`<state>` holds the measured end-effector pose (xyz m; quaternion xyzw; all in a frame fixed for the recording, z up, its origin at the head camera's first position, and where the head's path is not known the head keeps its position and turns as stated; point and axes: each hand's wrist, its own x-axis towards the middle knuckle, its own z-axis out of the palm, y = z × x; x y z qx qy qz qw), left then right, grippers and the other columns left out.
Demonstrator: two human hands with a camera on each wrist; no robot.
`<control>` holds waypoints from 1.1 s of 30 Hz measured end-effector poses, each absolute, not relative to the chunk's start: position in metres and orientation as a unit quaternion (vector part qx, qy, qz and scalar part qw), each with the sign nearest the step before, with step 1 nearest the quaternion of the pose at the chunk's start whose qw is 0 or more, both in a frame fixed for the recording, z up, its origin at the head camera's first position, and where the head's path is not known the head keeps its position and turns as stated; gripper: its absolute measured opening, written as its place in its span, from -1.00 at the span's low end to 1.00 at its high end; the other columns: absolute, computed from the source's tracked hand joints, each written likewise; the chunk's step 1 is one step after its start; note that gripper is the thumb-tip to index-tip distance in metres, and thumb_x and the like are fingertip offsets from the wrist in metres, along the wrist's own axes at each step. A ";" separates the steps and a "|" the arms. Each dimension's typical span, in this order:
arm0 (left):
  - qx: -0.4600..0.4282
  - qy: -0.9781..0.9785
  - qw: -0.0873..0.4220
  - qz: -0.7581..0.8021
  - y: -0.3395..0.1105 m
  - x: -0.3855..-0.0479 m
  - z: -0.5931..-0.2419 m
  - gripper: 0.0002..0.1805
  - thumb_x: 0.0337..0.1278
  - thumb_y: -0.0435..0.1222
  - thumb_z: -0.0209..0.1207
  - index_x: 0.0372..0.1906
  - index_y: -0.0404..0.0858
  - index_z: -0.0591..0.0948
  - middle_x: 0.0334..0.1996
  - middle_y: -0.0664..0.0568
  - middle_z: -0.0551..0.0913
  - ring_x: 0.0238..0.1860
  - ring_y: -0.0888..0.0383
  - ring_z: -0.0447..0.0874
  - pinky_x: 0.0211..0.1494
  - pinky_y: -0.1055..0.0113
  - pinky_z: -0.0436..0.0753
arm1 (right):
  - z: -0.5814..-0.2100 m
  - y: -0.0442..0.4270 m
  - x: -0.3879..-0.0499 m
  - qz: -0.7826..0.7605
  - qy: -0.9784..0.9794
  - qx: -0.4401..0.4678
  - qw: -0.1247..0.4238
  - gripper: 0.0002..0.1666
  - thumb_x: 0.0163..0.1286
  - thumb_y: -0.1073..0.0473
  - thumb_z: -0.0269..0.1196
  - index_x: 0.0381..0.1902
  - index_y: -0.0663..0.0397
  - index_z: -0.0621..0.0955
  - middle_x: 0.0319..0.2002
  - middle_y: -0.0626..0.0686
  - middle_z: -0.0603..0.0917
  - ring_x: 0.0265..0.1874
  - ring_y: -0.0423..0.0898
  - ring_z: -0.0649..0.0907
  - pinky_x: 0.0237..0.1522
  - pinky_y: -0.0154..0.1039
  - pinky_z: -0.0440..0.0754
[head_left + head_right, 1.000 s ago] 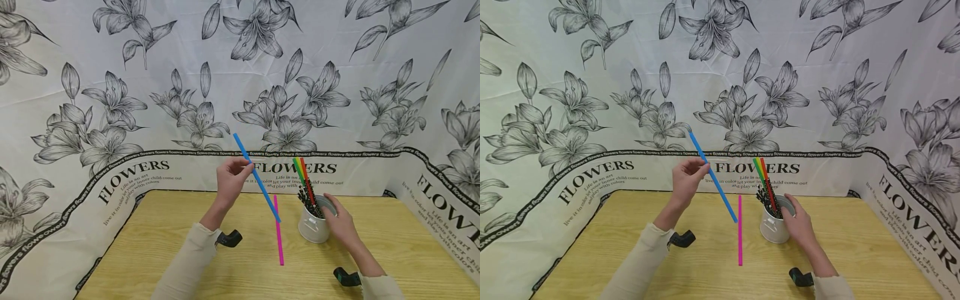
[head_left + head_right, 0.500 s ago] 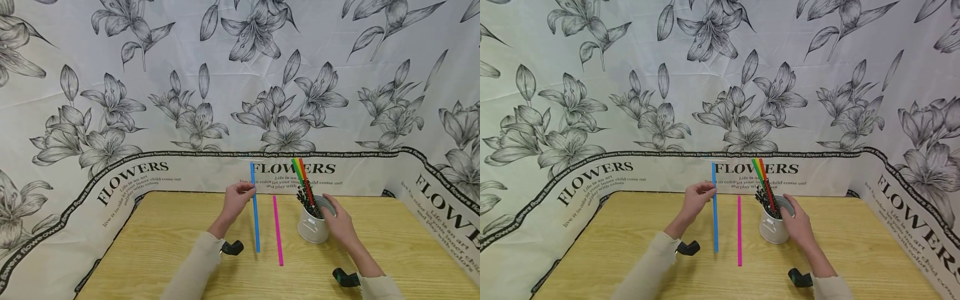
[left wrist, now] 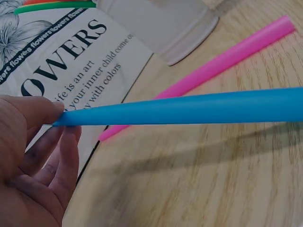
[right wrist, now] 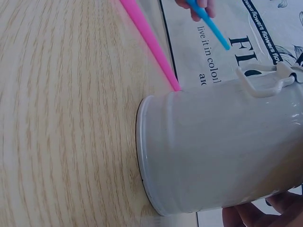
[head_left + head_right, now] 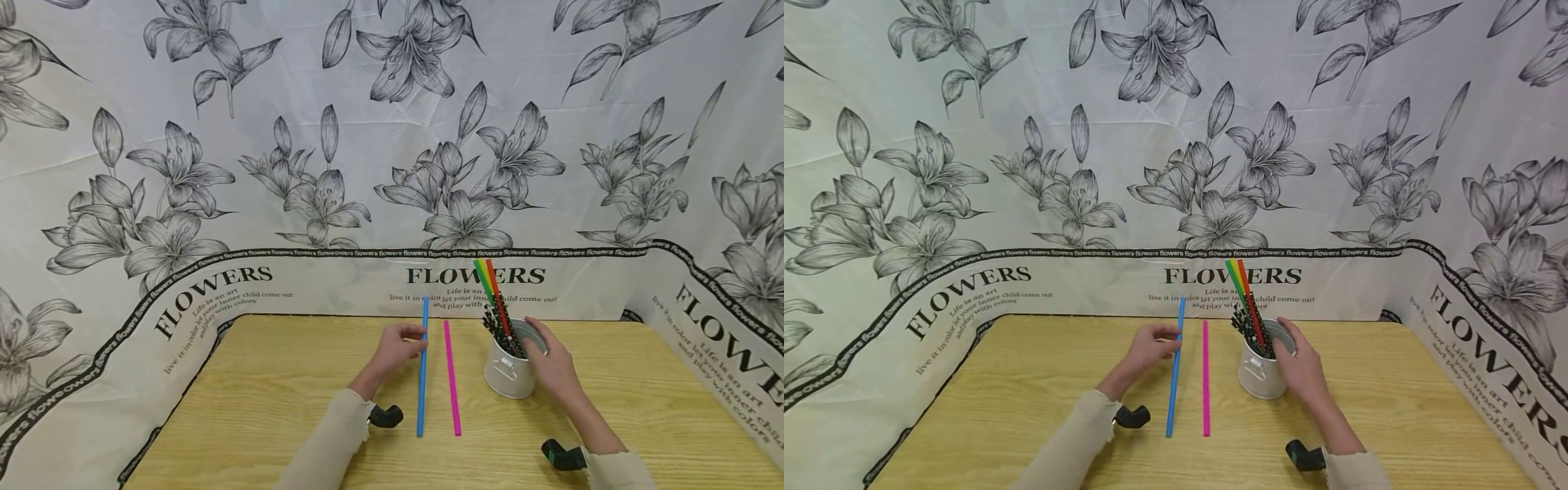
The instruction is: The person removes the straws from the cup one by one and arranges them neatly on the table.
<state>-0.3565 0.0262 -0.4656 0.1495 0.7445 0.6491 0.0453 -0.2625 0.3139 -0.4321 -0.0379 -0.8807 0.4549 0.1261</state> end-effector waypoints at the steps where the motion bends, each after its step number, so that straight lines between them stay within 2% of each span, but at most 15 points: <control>1: 0.146 0.746 0.051 0.648 0.027 -0.357 -0.467 -0.71 0.08 -0.51 0.31 -0.05 -0.50 0.64 -0.27 -0.04 0.68 -0.35 0.14 0.67 -0.31 0.27 0.69 | -0.432 0.314 -0.262 0.455 -0.881 -0.037 0.126 -0.36 0.56 -0.01 -0.10 0.51 -0.01 0.16 0.30 0.45 0.30 0.20 0.39 0.36 0.09 0.32 0.37; 10: 0.147 0.755 0.078 0.634 0.032 -0.359 -0.478 -0.69 0.04 -0.53 0.33 -0.06 -0.49 0.65 -0.30 -0.07 0.65 -0.40 0.15 0.66 -0.30 0.27 0.70 | -0.433 0.314 -0.262 0.461 -0.877 -0.037 0.130 -0.36 0.56 0.00 -0.10 0.51 0.00 0.16 0.31 0.46 0.29 0.22 0.38 0.35 0.11 0.30 0.36; 17: 0.145 0.780 0.083 0.603 0.033 -0.361 -0.486 -0.72 0.05 -0.46 0.36 -0.09 -0.41 0.68 -0.31 -0.02 0.64 -0.32 0.17 0.61 -0.29 0.32 0.68 | -0.433 0.313 -0.262 0.468 -0.872 -0.036 0.137 -0.37 0.55 0.02 -0.09 0.51 -0.01 0.18 0.31 0.45 0.29 0.23 0.37 0.35 0.14 0.29 0.34; 25: 0.134 0.754 0.127 0.631 0.034 -0.360 -0.487 -0.67 -0.02 -0.53 0.38 -0.07 -0.46 0.65 -0.30 -0.10 0.63 -0.33 0.13 0.64 -0.27 0.29 0.70 | -0.431 0.312 -0.261 0.469 -0.872 -0.033 0.139 -0.37 0.56 0.03 -0.10 0.52 0.00 0.16 0.32 0.45 0.28 0.22 0.38 0.35 0.12 0.30 0.36; 33: 0.132 0.784 0.110 0.597 0.042 -0.359 -0.486 -0.70 -0.08 -0.54 0.40 -0.14 -0.45 0.68 -0.40 -0.04 0.60 -0.40 0.15 0.60 -0.36 0.33 0.69 | -0.430 0.310 -0.258 0.467 -0.872 -0.029 0.144 -0.38 0.56 0.04 -0.11 0.51 0.03 0.17 0.29 0.44 0.32 0.18 0.36 0.39 0.09 0.26 0.39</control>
